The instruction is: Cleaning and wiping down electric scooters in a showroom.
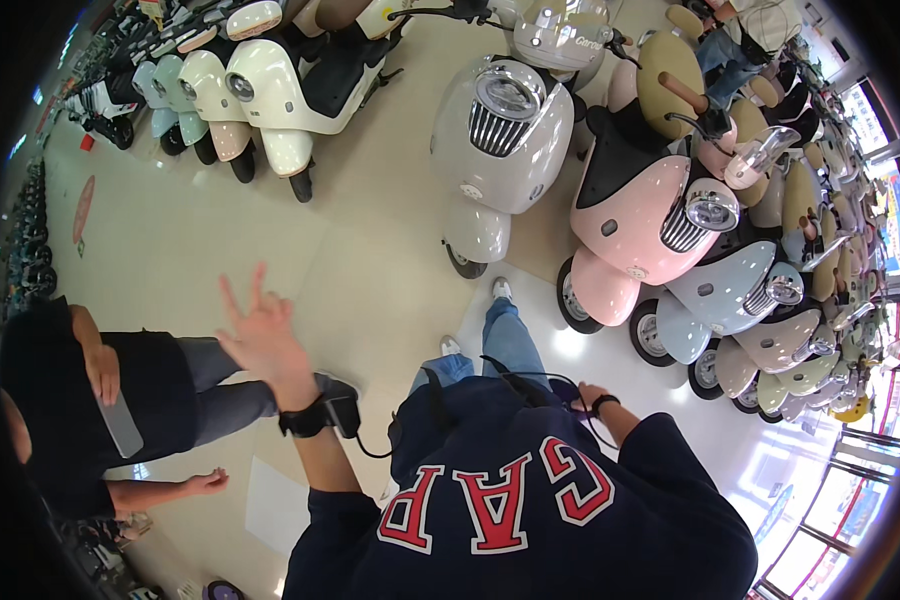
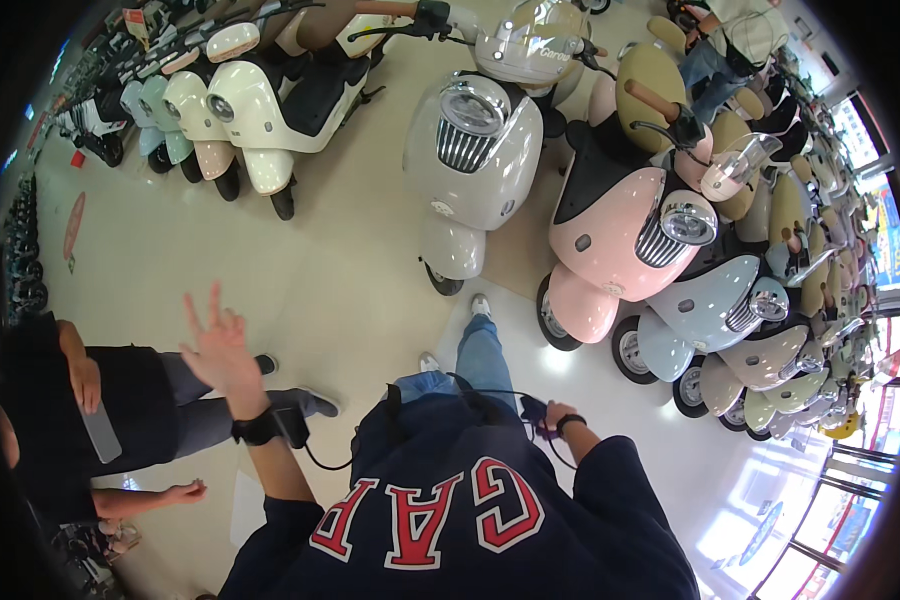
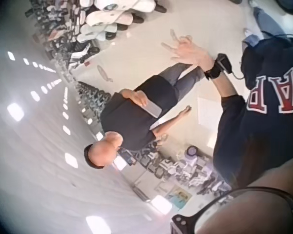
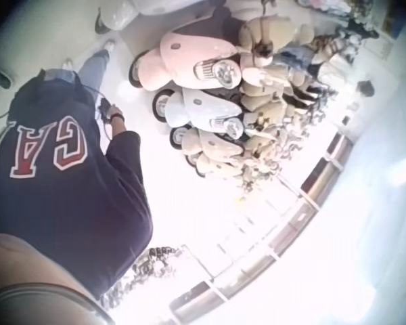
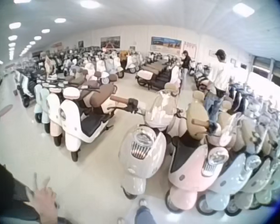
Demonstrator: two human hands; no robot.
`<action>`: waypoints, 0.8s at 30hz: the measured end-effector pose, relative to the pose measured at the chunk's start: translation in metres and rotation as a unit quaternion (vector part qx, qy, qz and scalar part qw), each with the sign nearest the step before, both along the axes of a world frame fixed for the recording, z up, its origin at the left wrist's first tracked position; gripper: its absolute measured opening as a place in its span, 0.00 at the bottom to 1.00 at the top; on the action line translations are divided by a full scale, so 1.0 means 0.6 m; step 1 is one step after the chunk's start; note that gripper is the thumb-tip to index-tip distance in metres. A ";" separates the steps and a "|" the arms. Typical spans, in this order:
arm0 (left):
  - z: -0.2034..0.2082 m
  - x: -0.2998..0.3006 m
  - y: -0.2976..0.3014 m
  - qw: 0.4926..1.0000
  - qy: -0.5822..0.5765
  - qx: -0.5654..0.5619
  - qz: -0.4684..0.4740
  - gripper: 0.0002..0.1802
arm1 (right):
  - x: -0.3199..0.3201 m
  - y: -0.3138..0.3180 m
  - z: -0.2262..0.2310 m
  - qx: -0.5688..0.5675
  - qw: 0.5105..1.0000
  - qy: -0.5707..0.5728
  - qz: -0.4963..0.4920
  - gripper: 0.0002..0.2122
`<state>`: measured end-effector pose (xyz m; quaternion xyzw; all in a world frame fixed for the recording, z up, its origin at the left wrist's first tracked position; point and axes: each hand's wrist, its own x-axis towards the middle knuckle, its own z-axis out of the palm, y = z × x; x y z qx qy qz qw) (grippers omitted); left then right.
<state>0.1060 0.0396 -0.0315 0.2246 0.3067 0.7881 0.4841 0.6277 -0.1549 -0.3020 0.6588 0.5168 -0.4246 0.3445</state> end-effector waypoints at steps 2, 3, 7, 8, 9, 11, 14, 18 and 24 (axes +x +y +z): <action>-0.011 0.075 0.037 0.997 0.042 -0.054 -0.029 0.39 | 0.040 0.052 -0.008 0.038 0.999 -0.015 -0.023 0.28; -0.010 0.110 0.050 0.991 0.084 -0.099 -0.037 0.38 | 0.051 0.084 -0.005 0.067 0.997 -0.018 -0.014 0.28; -0.061 0.193 0.102 0.906 0.283 -0.158 -0.273 0.32 | 0.066 0.250 0.063 0.203 0.978 0.041 0.012 0.25; -0.079 0.215 0.120 0.885 0.287 -0.154 -0.332 0.30 | 0.058 0.300 0.097 0.233 0.969 0.081 0.016 0.25; -0.097 0.236 0.138 0.861 0.291 -0.148 -0.389 0.28 | 0.053 0.344 0.115 0.282 0.950 0.129 0.029 0.25; -0.145 0.286 0.182 0.822 0.329 -0.170 -0.432 0.26 | 0.041 0.425 0.140 0.360 0.910 0.198 0.048 0.24; -0.220 0.343 0.246 0.752 0.486 -0.169 -0.413 0.25 | -0.019 0.554 0.209 0.410 0.868 0.272 0.060 0.24; -0.303 0.408 0.347 0.742 0.638 -0.047 -0.198 0.39 | -0.086 0.699 0.245 0.507 0.780 0.354 0.101 0.22; -0.342 0.476 0.507 0.847 0.505 -0.101 -0.132 0.37 | -0.124 0.854 0.248 0.587 0.697 0.386 0.145 0.23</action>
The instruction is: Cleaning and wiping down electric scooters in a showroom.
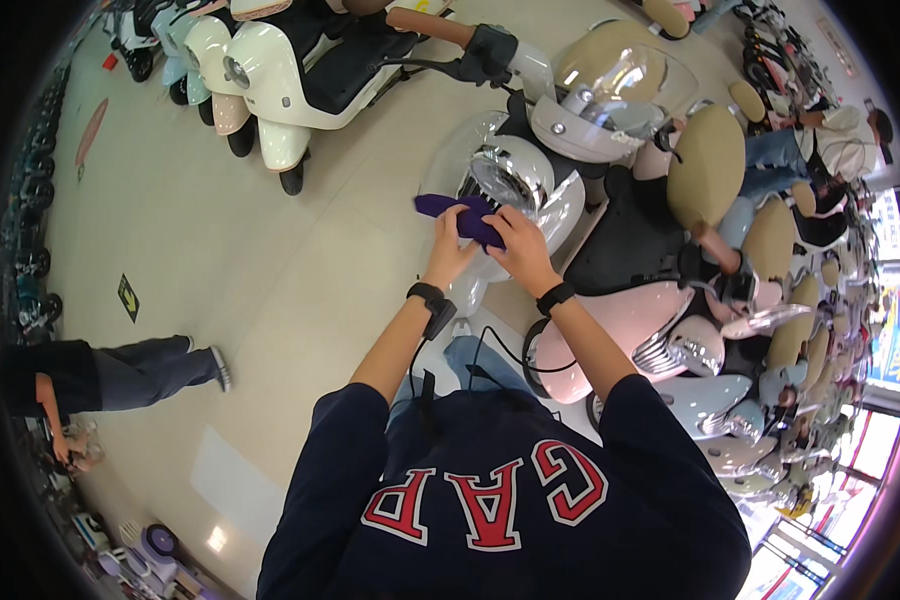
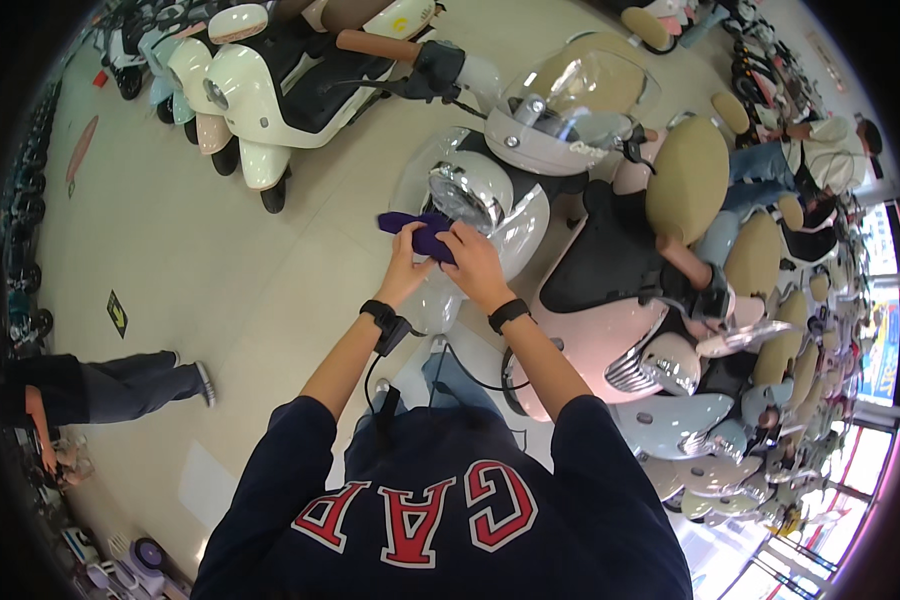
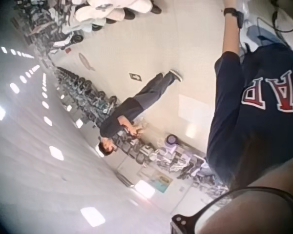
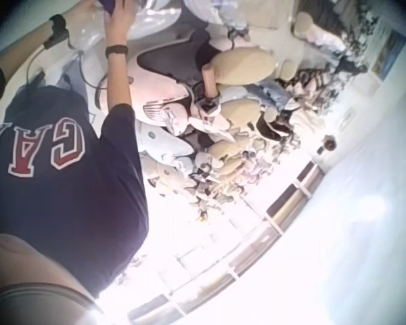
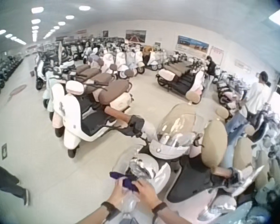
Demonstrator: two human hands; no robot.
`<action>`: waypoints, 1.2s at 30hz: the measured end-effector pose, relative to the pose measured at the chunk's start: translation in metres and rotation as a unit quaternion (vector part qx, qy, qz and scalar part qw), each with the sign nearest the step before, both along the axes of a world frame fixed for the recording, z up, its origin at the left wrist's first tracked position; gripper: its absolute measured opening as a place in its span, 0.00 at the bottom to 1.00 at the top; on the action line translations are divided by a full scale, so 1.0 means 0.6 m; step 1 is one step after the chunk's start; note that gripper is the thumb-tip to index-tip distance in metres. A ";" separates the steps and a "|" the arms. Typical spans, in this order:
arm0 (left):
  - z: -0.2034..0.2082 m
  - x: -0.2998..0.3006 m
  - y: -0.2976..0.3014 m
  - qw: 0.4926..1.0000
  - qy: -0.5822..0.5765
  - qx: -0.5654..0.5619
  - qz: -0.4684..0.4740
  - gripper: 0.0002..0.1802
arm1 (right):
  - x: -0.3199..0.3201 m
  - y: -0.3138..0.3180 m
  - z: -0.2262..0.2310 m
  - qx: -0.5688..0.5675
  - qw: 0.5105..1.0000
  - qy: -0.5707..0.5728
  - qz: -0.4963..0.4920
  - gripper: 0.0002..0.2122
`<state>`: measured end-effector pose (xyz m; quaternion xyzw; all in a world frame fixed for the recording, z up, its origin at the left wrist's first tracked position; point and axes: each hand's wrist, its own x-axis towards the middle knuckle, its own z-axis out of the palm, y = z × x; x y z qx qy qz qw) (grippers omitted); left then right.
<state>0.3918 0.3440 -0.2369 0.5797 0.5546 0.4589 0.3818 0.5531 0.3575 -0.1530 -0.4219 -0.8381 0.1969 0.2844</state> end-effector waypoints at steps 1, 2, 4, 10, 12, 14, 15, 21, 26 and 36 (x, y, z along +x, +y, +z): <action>-0.002 0.008 0.020 0.999 -0.043 -0.008 0.011 0.31 | 0.001 0.016 0.004 0.041 0.999 -0.018 0.000 0.22; -0.003 0.018 0.040 0.999 -0.045 -0.010 0.021 0.31 | 0.002 0.030 0.009 0.083 0.996 -0.035 0.000 0.22; -0.002 0.046 0.073 0.985 -0.167 -0.038 0.031 0.30 | 0.016 0.052 0.022 0.071 0.997 -0.037 -0.002 0.23; 0.112 0.085 0.096 0.986 -0.068 0.089 0.125 0.27 | 0.040 0.081 0.070 0.050 0.994 0.084 -0.049 0.26; 0.129 0.080 0.093 0.979 0.004 0.155 0.133 0.26 | 0.045 0.088 0.077 0.044 0.994 0.091 -0.051 0.25; 0.156 0.078 0.104 0.970 0.041 0.197 0.134 0.25 | 0.045 0.094 0.088 0.104 0.983 0.123 -0.092 0.22; 0.171 0.080 0.121 0.966 0.062 0.220 0.123 0.25 | 0.044 0.100 0.092 0.101 0.978 0.147 -0.110 0.20; 0.182 0.076 0.199 0.978 0.102 0.172 -0.061 0.21 | 0.078 0.132 0.068 0.075 0.979 0.092 -0.164 0.17; 0.157 0.046 0.203 0.981 0.082 0.158 -0.083 0.21 | 0.044 0.112 0.075 0.052 0.983 0.065 -0.164 0.17; 0.019 -0.031 0.267 0.987 -0.160 -0.017 0.002 0.19 | -0.070 0.221 0.080 0.033 0.988 -0.127 -0.077 0.15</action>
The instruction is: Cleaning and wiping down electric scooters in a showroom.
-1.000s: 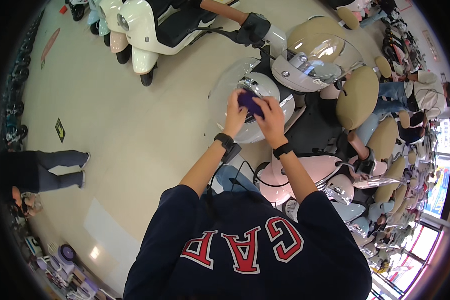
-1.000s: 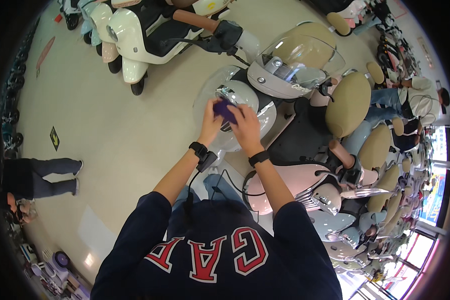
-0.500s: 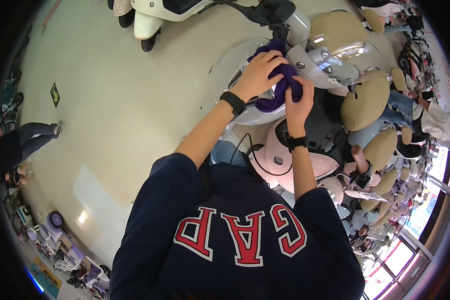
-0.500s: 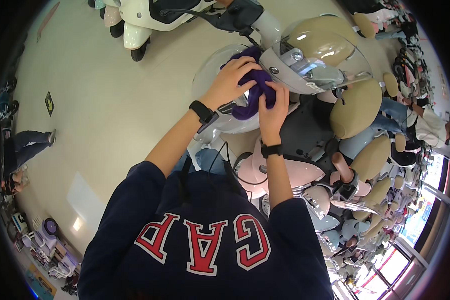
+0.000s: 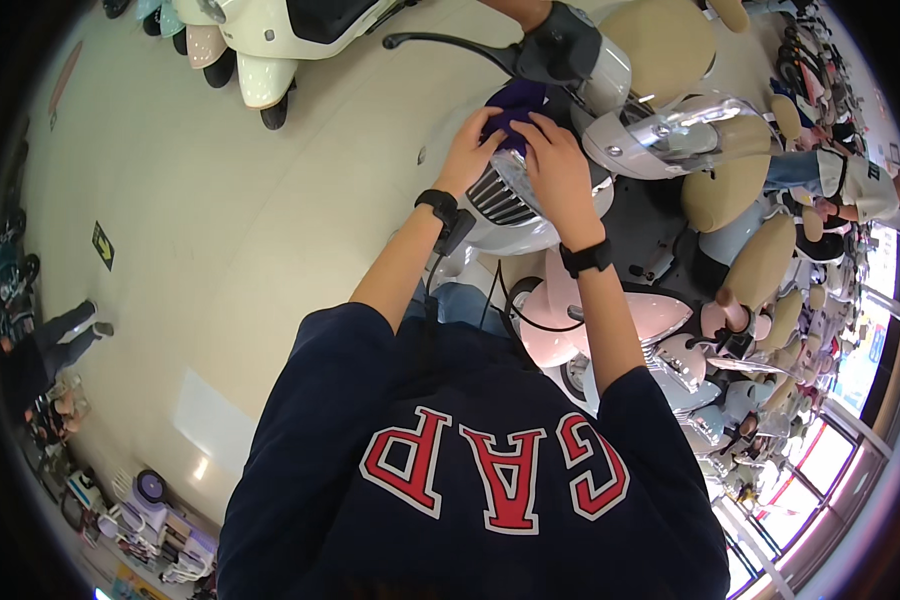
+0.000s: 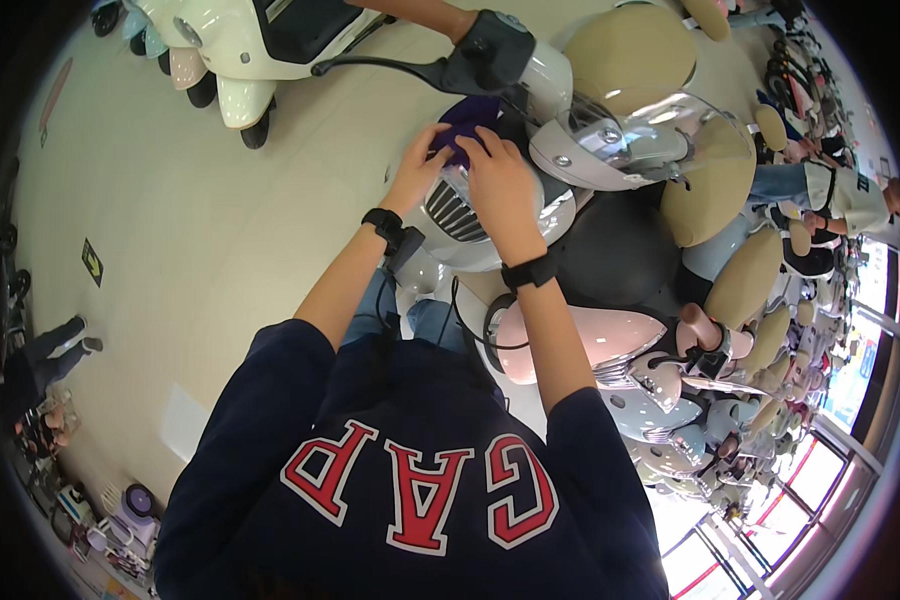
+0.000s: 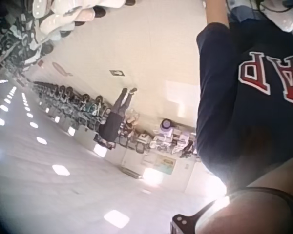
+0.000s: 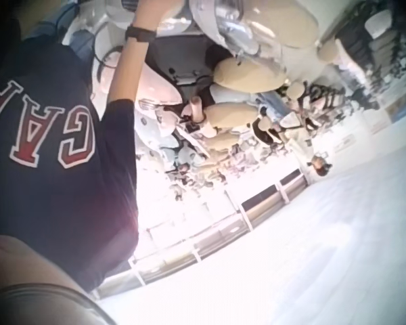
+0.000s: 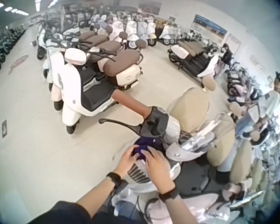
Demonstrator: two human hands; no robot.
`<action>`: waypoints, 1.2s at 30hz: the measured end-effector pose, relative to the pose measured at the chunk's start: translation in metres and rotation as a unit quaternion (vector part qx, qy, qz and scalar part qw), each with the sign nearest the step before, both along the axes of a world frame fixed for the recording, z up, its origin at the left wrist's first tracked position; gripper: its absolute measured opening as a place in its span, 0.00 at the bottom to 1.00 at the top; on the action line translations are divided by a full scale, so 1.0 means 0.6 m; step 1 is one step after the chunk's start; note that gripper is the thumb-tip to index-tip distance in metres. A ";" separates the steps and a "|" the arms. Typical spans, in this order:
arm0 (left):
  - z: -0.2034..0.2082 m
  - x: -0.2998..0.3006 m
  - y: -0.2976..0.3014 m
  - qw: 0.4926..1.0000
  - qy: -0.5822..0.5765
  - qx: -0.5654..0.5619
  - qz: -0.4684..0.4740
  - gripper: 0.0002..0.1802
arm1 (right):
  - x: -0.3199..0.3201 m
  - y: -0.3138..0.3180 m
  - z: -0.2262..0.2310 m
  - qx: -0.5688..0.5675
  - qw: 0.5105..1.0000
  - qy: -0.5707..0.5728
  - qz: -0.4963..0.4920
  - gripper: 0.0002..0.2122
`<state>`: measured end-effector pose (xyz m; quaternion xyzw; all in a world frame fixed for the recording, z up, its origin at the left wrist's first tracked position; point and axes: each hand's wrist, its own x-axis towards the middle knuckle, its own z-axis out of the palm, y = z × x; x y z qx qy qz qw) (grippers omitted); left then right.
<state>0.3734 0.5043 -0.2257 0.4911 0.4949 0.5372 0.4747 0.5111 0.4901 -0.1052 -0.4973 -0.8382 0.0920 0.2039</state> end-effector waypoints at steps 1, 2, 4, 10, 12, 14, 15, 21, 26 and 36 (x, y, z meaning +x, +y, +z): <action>-0.006 -0.003 -0.007 1.000 -0.013 -0.026 -0.010 0.19 | -0.012 0.008 -0.009 0.004 1.000 -0.022 0.004 0.14; -0.017 -0.012 -0.013 1.000 -0.014 -0.027 -0.010 0.19 | -0.029 0.017 -0.016 0.003 1.000 -0.023 0.004 0.14; -0.046 -0.016 -0.024 0.999 0.031 -0.001 0.015 0.17 | -0.059 0.032 -0.039 -0.062 0.987 -0.150 -0.015 0.13; -0.166 -0.038 -0.093 0.998 0.046 -0.014 0.040 0.18 | -0.152 -0.010 -0.183 -0.130 0.926 -0.352 -0.030 0.13; -0.230 -0.079 -0.136 0.983 0.109 -0.068 0.135 0.19 | -0.181 -0.054 -0.260 -0.066 0.969 -0.238 0.004 0.17; -0.274 -0.104 -0.172 0.980 0.119 -0.073 0.141 0.20 | -0.191 -0.074 -0.316 -0.064 0.979 -0.191 0.040 0.19; -0.290 -0.117 -0.183 0.979 0.130 -0.073 0.140 0.21 | -0.195 -0.086 -0.325 -0.055 0.986 -0.155 0.042 0.18; -0.263 -0.125 -0.204 0.987 0.131 -0.092 -0.031 0.22 | -0.107 -0.117 -0.342 -0.118 0.978 -0.131 0.109 0.15; -0.172 -0.142 -0.109 0.990 0.123 0.019 -0.063 0.22 | -0.104 -0.074 -0.275 -0.046 0.995 -0.067 0.057 0.16; -0.231 -0.159 -0.095 0.939 0.284 0.164 -0.101 0.26 | -0.099 -0.115 -0.352 0.016 0.999 0.019 0.033 0.18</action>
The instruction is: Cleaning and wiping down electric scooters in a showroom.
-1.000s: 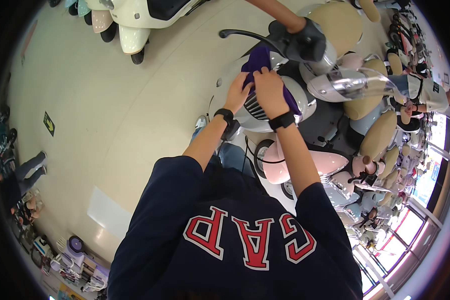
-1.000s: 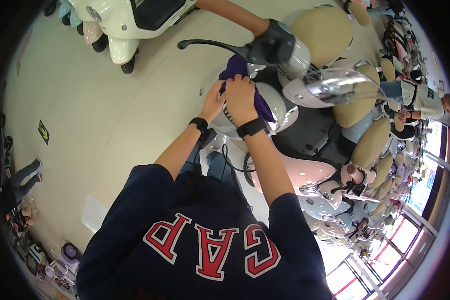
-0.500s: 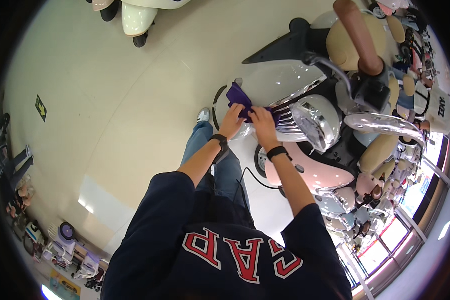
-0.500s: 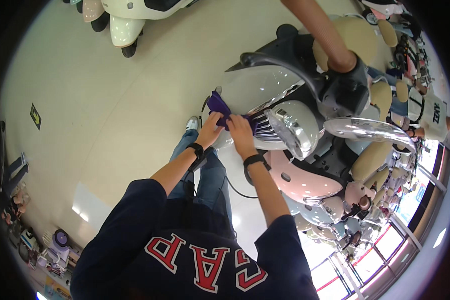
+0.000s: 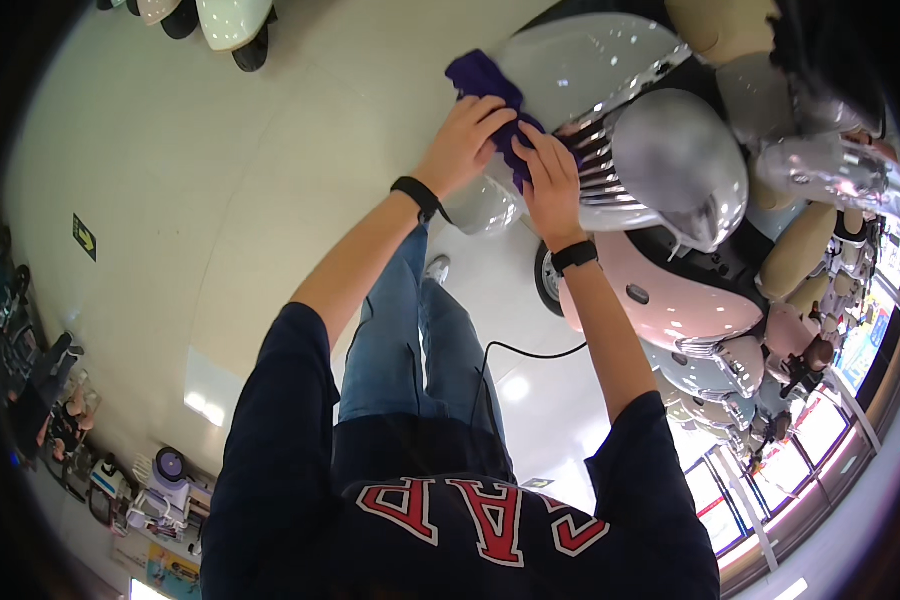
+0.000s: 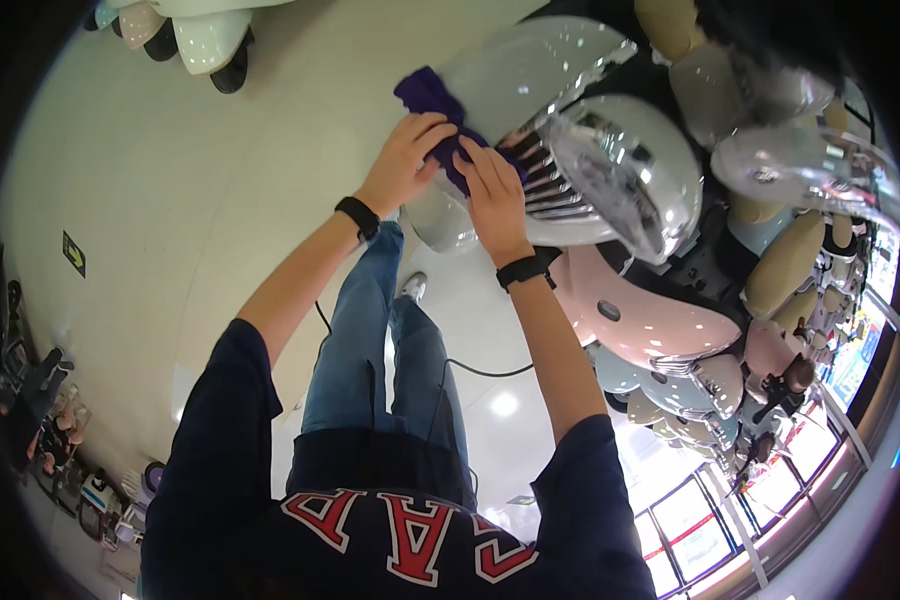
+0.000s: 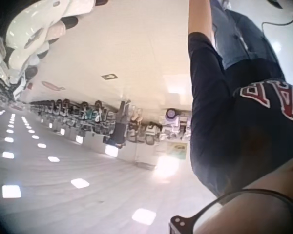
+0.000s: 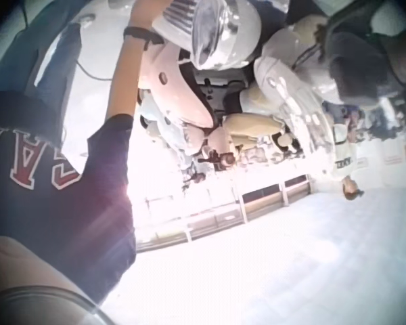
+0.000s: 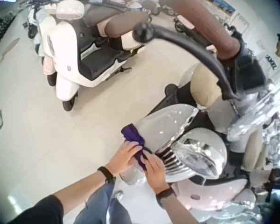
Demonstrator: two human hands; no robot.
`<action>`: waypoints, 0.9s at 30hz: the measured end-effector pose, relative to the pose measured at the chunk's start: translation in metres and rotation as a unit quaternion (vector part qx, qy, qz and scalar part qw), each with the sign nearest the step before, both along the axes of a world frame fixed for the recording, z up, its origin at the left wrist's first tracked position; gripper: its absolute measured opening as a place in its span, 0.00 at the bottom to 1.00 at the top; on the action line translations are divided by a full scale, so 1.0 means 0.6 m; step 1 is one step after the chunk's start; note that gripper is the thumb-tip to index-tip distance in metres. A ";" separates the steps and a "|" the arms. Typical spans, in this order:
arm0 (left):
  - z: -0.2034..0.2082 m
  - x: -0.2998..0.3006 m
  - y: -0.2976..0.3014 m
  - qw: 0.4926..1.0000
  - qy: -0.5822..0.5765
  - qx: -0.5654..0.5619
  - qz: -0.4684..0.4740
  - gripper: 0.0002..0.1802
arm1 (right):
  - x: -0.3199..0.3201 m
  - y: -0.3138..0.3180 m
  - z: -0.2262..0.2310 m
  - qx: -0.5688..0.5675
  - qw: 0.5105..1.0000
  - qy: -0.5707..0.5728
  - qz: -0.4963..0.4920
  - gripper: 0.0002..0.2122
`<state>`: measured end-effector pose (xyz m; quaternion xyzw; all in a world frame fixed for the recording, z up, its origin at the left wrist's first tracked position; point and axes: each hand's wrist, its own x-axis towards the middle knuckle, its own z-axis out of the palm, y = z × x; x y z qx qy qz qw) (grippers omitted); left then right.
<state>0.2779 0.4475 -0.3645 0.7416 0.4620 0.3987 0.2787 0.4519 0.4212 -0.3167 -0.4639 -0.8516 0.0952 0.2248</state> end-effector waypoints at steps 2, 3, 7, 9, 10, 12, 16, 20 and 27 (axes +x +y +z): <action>-0.011 0.004 -0.010 1.000 0.016 0.010 -0.013 0.27 | 0.015 -0.013 -0.015 0.017 1.000 -0.001 0.014 0.17; -0.019 0.006 -0.018 0.999 0.031 0.031 -0.018 0.27 | 0.021 -0.021 -0.023 0.015 1.000 0.002 0.022 0.16; -0.062 0.010 -0.054 0.992 0.075 0.087 -0.042 0.31 | 0.043 -0.056 -0.065 0.023 0.999 0.010 0.042 0.15; -0.072 0.009 -0.067 0.986 0.109 0.109 -0.062 0.31 | 0.054 -0.073 -0.086 0.018 0.998 0.018 0.062 0.14; -0.080 0.009 -0.073 0.986 0.111 0.105 -0.069 0.31 | 0.061 -0.076 -0.094 0.025 0.997 0.009 0.069 0.15; -0.096 0.013 -0.088 0.980 0.137 0.110 -0.098 0.31 | 0.079 -0.099 -0.122 0.028 0.997 0.001 0.078 0.16; -0.135 0.030 -0.125 0.975 0.160 0.096 -0.123 0.31 | 0.105 -0.137 -0.172 0.009 0.997 -0.007 0.077 0.18; -0.187 0.052 -0.164 0.976 0.176 0.060 -0.113 0.30 | 0.120 -0.164 -0.228 0.008 0.995 -0.048 0.086 0.19; -0.285 0.073 -0.200 0.982 0.165 0.012 -0.093 0.28 | 0.133 -0.197 -0.324 -0.026 0.995 -0.055 0.083 0.21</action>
